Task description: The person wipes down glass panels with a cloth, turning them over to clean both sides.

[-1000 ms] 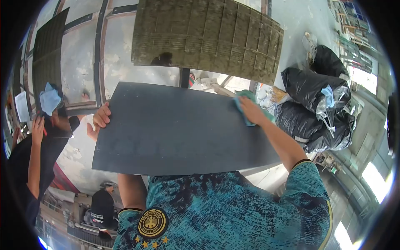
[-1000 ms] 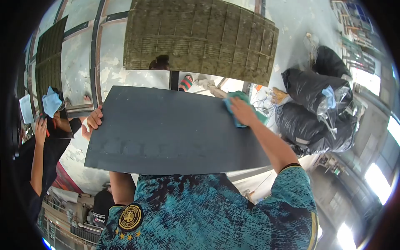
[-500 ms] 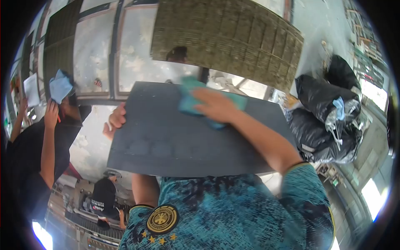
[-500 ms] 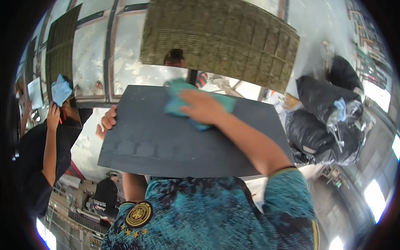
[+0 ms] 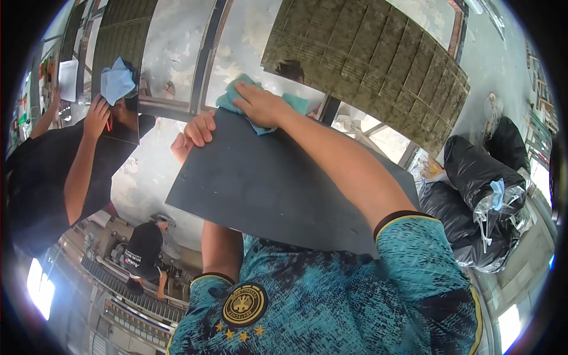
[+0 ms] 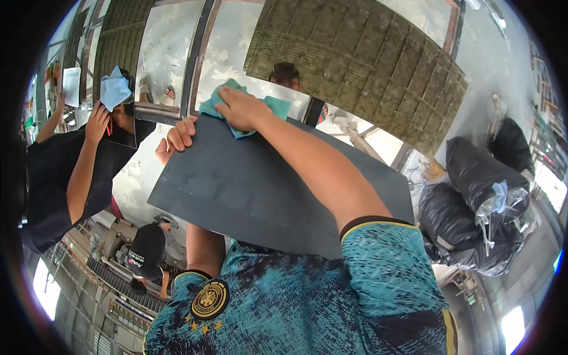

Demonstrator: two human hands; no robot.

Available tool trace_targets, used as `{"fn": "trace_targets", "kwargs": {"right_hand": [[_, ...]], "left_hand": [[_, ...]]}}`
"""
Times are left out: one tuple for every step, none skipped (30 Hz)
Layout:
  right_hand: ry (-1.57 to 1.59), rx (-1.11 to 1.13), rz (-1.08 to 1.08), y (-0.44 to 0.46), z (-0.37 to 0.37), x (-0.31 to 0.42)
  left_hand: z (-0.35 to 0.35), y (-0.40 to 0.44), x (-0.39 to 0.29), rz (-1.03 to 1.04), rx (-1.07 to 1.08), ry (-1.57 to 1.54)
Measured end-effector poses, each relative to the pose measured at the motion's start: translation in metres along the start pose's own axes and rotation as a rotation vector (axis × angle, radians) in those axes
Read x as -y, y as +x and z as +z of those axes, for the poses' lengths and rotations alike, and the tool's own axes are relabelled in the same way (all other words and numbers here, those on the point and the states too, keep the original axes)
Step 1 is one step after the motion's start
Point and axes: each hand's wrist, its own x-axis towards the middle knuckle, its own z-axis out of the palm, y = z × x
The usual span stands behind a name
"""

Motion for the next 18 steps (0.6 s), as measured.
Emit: {"fn": "trace_targets", "kwargs": {"right_hand": [[-0.001, -0.029, 0.082, 0.003, -0.001, -0.002], [-0.047, -0.028, 0.034, -0.008, -0.001, 0.004], [-0.091, -0.028, -0.017, -0.032, -0.002, 0.019], [-0.06, 0.048, -0.062, -0.061, -0.014, 0.047], [-0.096, 0.128, -0.18, -0.084, -0.013, 0.064], [-0.065, 0.072, -0.336, -0.111, -0.006, 0.078], [0.014, 0.109, -0.42, -0.13, -0.013, 0.1], [0.021, 0.146, -0.475, -0.144, -0.016, 0.111], [0.021, 0.178, -0.534, -0.155, -0.02, 0.118], [0.02, 0.209, -0.597, -0.161, -0.024, 0.117], [-0.042, 0.196, -0.525, -0.164, -0.027, 0.108], [-0.097, 0.186, -0.452, -0.167, -0.029, 0.091], [-0.154, 0.179, -0.381, -0.167, -0.029, 0.071], [-0.136, 0.089, -0.195, -0.163, -0.024, 0.033], [-0.122, 0.0, -0.011, -0.15, -0.018, -0.004], [-0.124, -0.031, 0.072, -0.131, -0.016, -0.021], [-0.126, -0.065, 0.16, -0.12, -0.016, -0.029], [-0.118, -0.063, 0.063, -0.111, -0.015, -0.013]], "left_hand": [[0.003, 0.0, 0.001, -0.002, 0.001, -0.055], [0.002, -0.001, 0.003, 0.001, 0.002, -0.076], [-0.001, -0.003, 0.004, 0.005, 0.004, -0.093], [-0.004, -0.001, 0.004, 0.01, 0.008, -0.109], [-0.007, 0.002, 0.005, -0.021, 0.055, -0.182], [-0.01, 0.001, 0.005, -0.059, 0.096, -0.251], [-0.012, -0.003, 0.004, -0.106, 0.135, -0.319], [-0.007, -0.007, 0.004, -0.08, 0.046, -0.288], [0.004, -0.008, 0.005, -0.049, -0.034, -0.255], [0.015, -0.009, 0.005, -0.016, -0.111, -0.222], [0.023, -0.012, 0.003, -0.035, -0.137, -0.302], [0.034, -0.013, 0.001, -0.047, -0.22, -0.332], [0.045, -0.014, -0.001, -0.053, -0.304, -0.363], [0.05, -0.015, -0.003, -0.055, -0.385, -0.394], [0.05, -0.017, -0.005, -0.071, -0.373, -0.381], [0.045, -0.017, -0.006, -0.055, -0.348, -0.35], [0.037, -0.015, -0.003, -0.045, -0.321, -0.32], [0.03, -0.013, 0.0, -0.036, -0.293, -0.292]]}}
